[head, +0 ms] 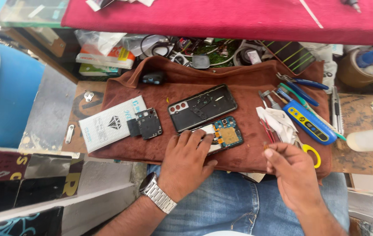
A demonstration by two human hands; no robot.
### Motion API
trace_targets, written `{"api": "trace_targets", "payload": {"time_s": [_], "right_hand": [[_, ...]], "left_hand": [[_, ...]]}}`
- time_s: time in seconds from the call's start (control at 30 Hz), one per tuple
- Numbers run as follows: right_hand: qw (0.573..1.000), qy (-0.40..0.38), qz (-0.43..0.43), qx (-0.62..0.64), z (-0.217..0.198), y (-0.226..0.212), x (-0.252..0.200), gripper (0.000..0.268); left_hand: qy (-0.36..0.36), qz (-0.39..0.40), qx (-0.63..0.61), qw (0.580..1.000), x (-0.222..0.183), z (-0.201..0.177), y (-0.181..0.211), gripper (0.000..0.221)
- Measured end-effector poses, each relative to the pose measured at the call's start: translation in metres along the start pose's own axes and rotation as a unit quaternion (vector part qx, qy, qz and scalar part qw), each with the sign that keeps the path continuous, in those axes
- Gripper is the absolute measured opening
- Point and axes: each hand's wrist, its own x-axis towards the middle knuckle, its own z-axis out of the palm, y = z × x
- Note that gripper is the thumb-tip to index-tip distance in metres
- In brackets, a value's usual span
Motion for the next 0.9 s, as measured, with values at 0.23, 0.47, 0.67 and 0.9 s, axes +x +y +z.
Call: {"api": "trace_targets", "payload": {"time_s": [0.23,0.47,0.67,0.9], "right_hand": [[0.995,0.055,0.037,0.07,-0.044,0.016,-0.027,0.016],[0.989,0.092,0.037,0.105,-0.048,0.014,-0.027,0.014],[0.992,0.078,0.04,0.091,-0.043,0.014,-0.03,0.013],[0.992,0.082,0.03,0.088,-0.046,0.014,-0.031,0.013]], "left_hand": [[0.0,-0.062,0.069,0.996,0.005,0.009,0.013,0.07],[-0.062,-0.124,0.124,0.983,0.0,0.0,0.016,0.071],[-0.179,-0.181,0.043,0.966,-0.005,-0.005,0.033,0.089],[-0.117,-0.186,-0.244,0.945,-0.009,0.013,0.053,0.076]]}}
